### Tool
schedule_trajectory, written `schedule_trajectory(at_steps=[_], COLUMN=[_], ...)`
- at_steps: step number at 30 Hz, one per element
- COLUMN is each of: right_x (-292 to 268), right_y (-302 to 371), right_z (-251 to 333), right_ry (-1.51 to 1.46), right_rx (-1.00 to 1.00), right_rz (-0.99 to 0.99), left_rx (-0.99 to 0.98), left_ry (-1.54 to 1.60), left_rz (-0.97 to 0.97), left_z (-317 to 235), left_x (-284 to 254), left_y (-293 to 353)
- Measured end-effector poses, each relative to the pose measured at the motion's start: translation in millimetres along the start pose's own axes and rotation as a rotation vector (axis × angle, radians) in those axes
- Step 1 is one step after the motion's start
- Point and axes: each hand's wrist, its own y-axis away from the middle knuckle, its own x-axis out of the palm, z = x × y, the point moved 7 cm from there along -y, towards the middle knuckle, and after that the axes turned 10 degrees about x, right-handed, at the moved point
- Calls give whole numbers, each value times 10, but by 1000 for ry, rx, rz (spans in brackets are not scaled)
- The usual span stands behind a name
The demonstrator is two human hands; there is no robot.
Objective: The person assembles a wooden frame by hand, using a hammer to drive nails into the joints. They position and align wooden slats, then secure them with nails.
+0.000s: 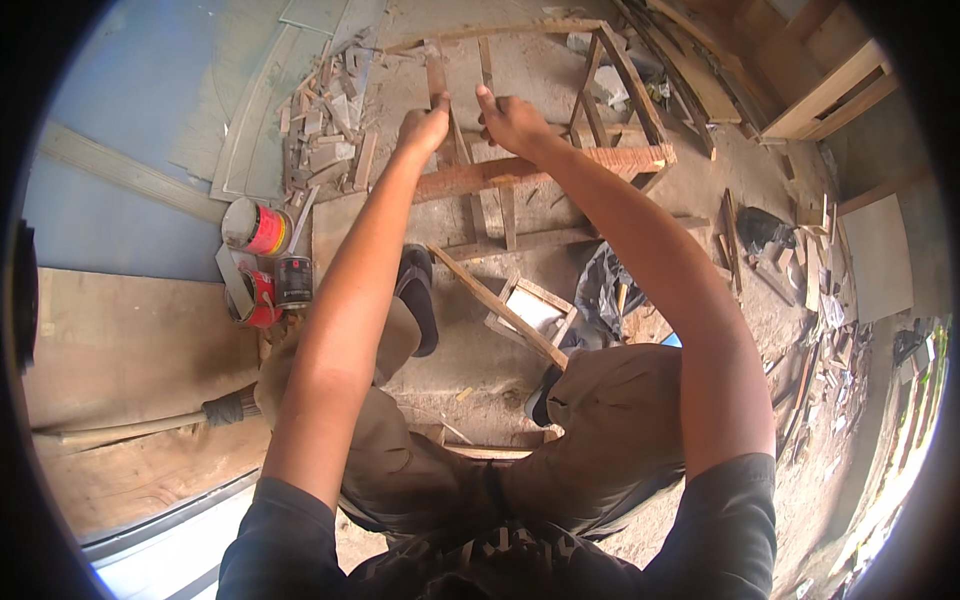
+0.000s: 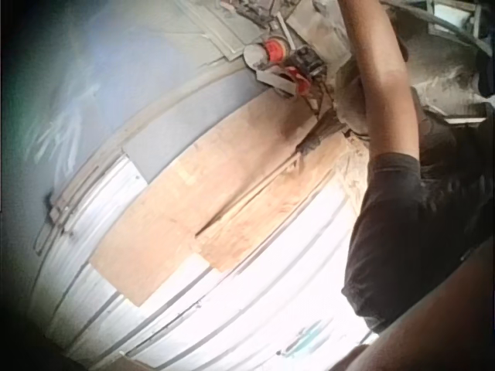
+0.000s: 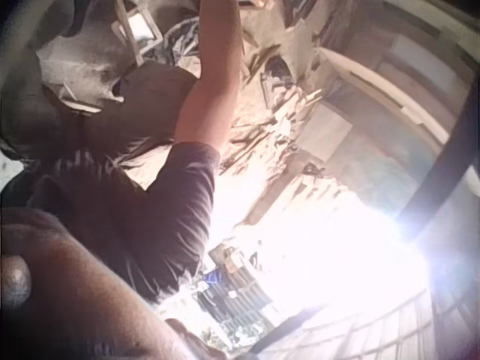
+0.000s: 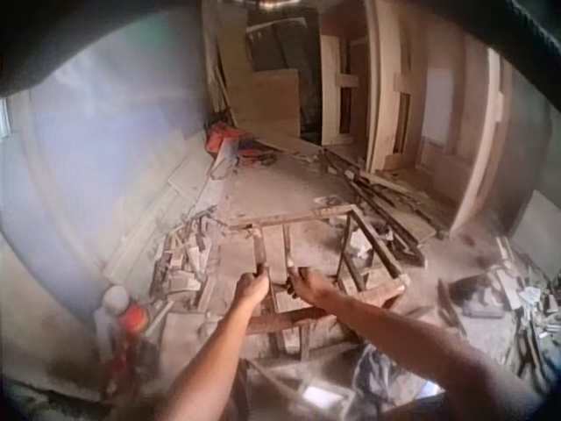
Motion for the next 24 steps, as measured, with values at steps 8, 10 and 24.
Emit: schedule_trajectory(at_steps=[8, 10, 24], right_x=[29, 60, 251], right_y=[21, -35, -367], right_z=[164, 117, 92], right_ry=[92, 121, 263], right_rx=[-2, 19, -168], right_rz=[29, 26, 13], left_rx=[36, 10, 92], left_ry=[214, 308, 171], left_rz=[47, 170, 4], left_z=[84, 84, -171], left_x=[-20, 47, 71], left_y=[-140, -134, 2])
